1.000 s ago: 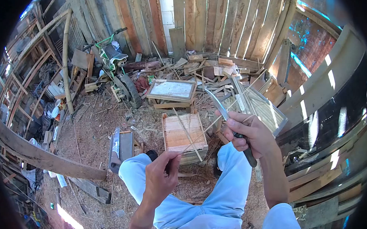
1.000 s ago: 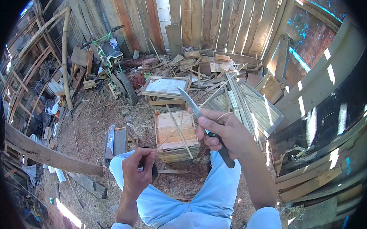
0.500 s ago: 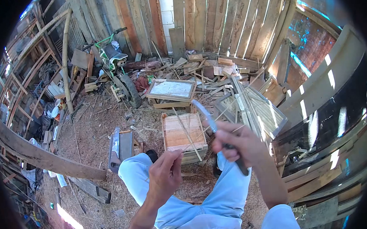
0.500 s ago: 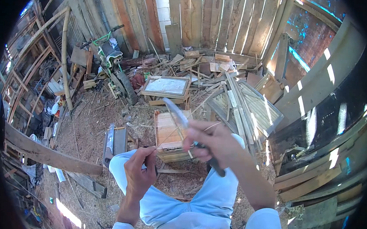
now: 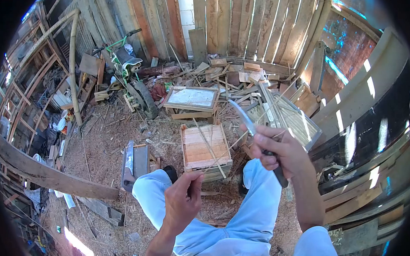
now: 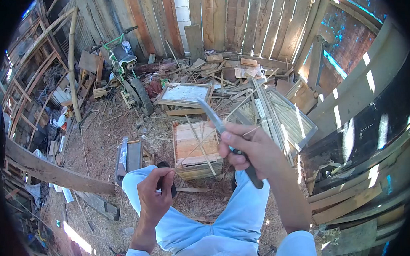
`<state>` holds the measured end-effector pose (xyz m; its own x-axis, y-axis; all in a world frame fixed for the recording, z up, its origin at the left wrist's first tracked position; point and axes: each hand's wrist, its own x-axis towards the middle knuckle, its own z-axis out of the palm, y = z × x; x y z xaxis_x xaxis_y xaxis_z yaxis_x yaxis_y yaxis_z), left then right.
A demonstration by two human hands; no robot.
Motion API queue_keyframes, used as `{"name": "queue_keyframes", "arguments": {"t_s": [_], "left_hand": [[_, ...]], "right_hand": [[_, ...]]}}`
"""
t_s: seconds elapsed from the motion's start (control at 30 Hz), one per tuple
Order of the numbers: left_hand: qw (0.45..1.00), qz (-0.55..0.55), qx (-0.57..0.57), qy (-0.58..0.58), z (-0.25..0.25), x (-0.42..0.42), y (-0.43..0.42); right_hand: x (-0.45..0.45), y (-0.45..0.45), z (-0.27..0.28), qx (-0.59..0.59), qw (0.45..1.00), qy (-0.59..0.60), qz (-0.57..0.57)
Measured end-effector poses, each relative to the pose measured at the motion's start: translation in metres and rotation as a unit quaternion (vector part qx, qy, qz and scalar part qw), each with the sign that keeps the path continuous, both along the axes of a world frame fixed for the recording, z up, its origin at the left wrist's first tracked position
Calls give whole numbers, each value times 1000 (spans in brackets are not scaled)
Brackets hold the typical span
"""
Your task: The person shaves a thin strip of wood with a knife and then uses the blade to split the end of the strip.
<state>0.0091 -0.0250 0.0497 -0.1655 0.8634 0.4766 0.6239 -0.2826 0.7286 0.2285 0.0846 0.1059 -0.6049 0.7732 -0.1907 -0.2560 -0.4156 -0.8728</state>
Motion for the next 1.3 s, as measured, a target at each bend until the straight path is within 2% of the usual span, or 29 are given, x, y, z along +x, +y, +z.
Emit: {"name": "queue_keyframes", "arguments": {"t_s": [0.17,0.23,0.3,0.4,0.47,0.63,0.7,0.77,0.83,0.9,1.1,1.17,1.3], "left_hand": [[1000,-22,-1,-22,3,7,8],[1000,-22,3,-13,-1,-1,5],[1000,-23,11,-8,-4,-9,4],[998,-37,-43,-1,-9,-16,3],[994,-48,-88,-45,-10,-10,10],[994,-86,-28,-54,-7,1,24],[978,-104,-115,-141,-4,2,24],[970,-108,-117,-183,-3,7,26],[960,-115,-121,-226,-3,10,28],[941,-132,-128,-285,-4,10,27],[931,-145,-153,-297,3,9,20],[936,-139,-148,-289,5,10,19],[946,-136,-142,-257,5,8,13]], "right_hand": [[-25,-17,-17,-18,998,-27,59],[-9,-4,-9,-26,998,-28,51],[11,13,-7,-28,999,38,-1],[10,9,-2,-5,999,1,-34],[4,6,-5,9,999,-20,-43],[-3,6,-8,9,1000,7,-26],[-4,3,-11,2,1000,-3,-9],[-11,-7,-18,-6,1000,-12,11],[-22,-19,-24,-10,993,-49,112],[-26,-20,-28,-15,991,-41,124],[-21,-18,-19,-30,989,-18,146],[-22,-20,-14,-15,991,-55,123],[-14,-10,-14,24,995,-32,89]]}}
